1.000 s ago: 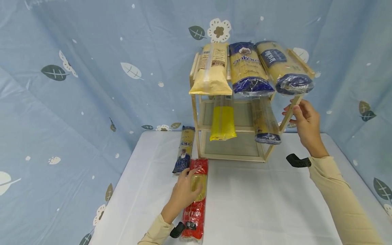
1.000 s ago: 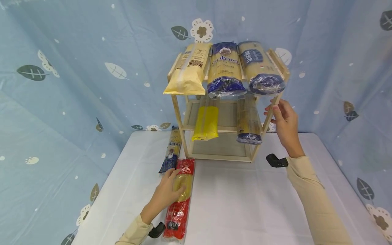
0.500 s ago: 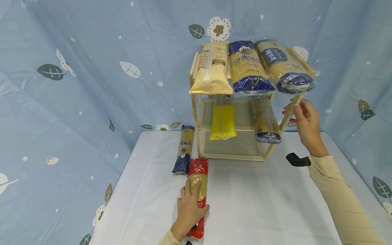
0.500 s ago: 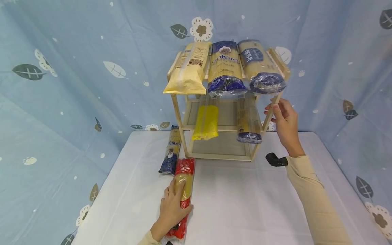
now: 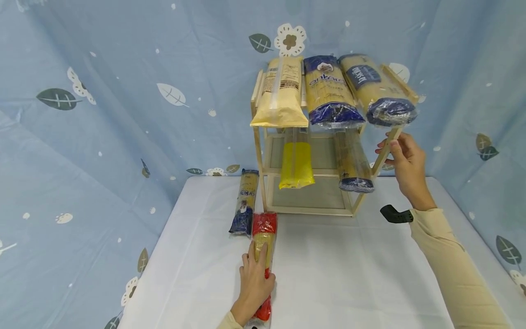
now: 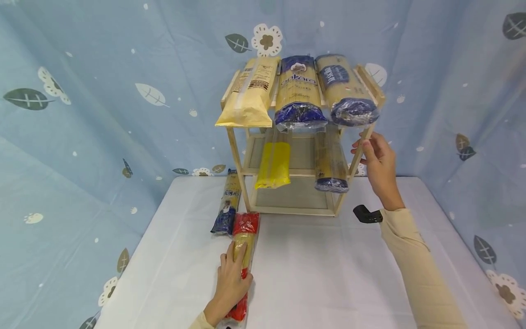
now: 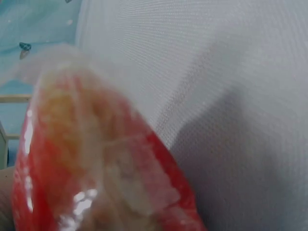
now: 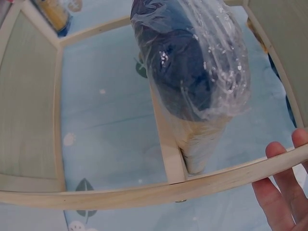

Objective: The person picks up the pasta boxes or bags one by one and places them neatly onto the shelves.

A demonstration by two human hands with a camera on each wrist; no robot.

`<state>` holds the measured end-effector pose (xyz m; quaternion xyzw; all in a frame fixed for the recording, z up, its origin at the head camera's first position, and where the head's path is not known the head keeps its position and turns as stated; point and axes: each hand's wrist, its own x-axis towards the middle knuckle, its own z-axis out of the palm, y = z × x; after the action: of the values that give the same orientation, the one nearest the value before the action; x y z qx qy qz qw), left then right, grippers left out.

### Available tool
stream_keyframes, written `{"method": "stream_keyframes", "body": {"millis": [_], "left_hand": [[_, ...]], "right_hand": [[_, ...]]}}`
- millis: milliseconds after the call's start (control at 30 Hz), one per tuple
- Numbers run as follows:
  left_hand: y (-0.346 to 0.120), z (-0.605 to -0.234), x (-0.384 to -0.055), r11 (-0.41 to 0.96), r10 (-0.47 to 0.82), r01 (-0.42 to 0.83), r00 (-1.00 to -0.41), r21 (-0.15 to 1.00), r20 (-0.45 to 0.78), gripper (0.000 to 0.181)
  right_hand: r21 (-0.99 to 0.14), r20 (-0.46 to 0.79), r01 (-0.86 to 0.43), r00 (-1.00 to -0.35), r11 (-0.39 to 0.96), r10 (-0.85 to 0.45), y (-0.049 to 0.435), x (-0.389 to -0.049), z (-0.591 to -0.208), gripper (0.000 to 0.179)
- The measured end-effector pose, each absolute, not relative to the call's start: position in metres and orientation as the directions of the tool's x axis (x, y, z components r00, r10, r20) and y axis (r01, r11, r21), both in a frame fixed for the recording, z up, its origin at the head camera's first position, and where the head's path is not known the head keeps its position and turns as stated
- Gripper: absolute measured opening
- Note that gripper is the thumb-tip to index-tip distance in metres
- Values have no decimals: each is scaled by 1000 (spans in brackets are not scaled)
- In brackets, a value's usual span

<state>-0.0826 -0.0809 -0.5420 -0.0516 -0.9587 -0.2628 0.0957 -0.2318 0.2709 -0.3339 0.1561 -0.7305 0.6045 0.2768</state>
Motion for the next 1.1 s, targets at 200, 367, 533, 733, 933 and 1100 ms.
{"method": "stream_keyframes", "body": {"millis": [200, 367, 533, 733, 933, 1100], "left_hand": [[-81, -540, -81, 832, 48, 161, -974, 530, 220, 78], [-81, -536, -79, 809, 31, 160, -973, 566, 230, 77], [-81, -533, -80, 788, 14, 154, -972, 596, 233, 78], [-81, -529, -82, 780, 11, 153, -973, 607, 232, 77], [-78, -523, -82, 759, 11, 148, -977, 634, 214, 77], [-73, -518, -83, 744, 18, 168, -973, 647, 232, 78]], "right_hand": [[-771, 598, -540, -796, 337, 90, 269, -230, -332, 31], [-782, 584, -528, -806, 331, 93, 270, -229, -331, 32], [-789, 583, -532, -806, 307, 102, 271, -229, -329, 31], [-794, 582, -534, -805, 289, 113, 271, -228, -329, 31], [-800, 579, -534, -807, 274, 117, 269, -229, -330, 30], [-797, 583, -538, -805, 273, 114, 270, -229, -331, 30]]}}
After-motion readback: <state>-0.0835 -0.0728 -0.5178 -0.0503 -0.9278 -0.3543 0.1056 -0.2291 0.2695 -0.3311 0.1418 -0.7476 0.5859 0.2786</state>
